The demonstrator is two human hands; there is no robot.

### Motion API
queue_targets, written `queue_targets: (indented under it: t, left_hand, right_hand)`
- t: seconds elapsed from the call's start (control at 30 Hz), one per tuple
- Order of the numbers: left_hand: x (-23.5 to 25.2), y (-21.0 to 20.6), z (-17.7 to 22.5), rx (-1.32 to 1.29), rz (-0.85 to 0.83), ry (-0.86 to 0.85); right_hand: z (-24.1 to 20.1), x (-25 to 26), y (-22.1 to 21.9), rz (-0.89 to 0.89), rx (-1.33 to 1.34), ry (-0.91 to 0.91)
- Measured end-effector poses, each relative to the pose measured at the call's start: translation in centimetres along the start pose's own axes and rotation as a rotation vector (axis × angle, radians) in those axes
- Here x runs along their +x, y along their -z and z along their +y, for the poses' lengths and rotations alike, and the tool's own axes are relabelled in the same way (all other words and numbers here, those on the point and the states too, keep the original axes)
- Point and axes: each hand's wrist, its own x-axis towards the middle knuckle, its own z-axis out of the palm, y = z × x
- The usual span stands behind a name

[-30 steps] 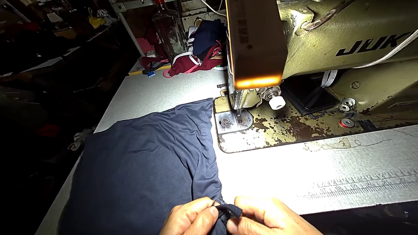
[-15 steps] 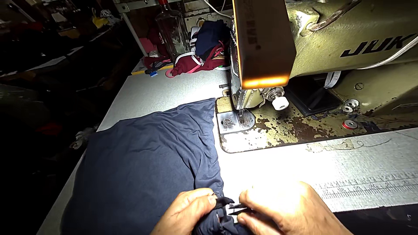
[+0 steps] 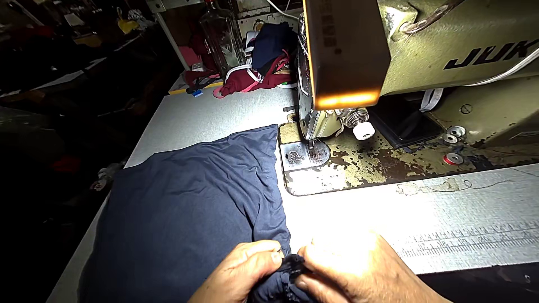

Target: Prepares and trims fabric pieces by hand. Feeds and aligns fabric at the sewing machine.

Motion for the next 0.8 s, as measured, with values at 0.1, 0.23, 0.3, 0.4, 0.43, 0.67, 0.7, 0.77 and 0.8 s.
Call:
queue_targets:
  t: [0.1, 0.23, 0.3, 0.4, 0.43, 0.67, 0.7, 0.77, 0.8]
  left_hand:
    - [-0.1, -0.1, 0.1, -0.008, 0.008, 0.006]
    - [0.0, -0.2, -0.1, -0.036, 0.005, -0.02]
    - [-0.1, -0.4, 0.0, -0.042, 0.027, -0.026]
    - [-0.3, -1.4, 0.9, -0.029, 0.127, -0.012]
    - [-0.3, -1.4, 1.0, -0.038, 0.129, -0.013]
    - [0.0, -0.6, 0.0, -0.062, 0.031, -0.033]
    - [-0.1, -0.6, 0.1, -0.058, 0.04, -0.03]
    - [-0.1, -0.6, 0.1, -0.058, 0.047, -0.027]
    - [-0.1, -0.6, 0.1, -0.054, 0.04, -0.029]
  right_hand:
    - [0.0, 0.1, 0.0, -0.013, 0.096, -0.031]
    - [-0.2, 0.2, -0.2, -0.015, 0.128, -0.048]
    - [-0.4, 0.3, -0.3, -0.015, 0.136, -0.06]
    - [-0.7, 0.4, -0.4, -0.024, 0.149, -0.081]
    - [-0.7, 0.4, -0.4, -0.025, 0.152, -0.084]
    - [-1.1, 0.4, -0.7, 0.002, 0.109, -0.111]
    - [-1.1, 0.4, -0.8, 0.006, 0.099, -0.115]
    - [-1.1, 0.3, -0.8, 0.01, 0.1, -0.125]
    - [-1.1, 0.3, -0.7, 0.011, 0.111, -0.131]
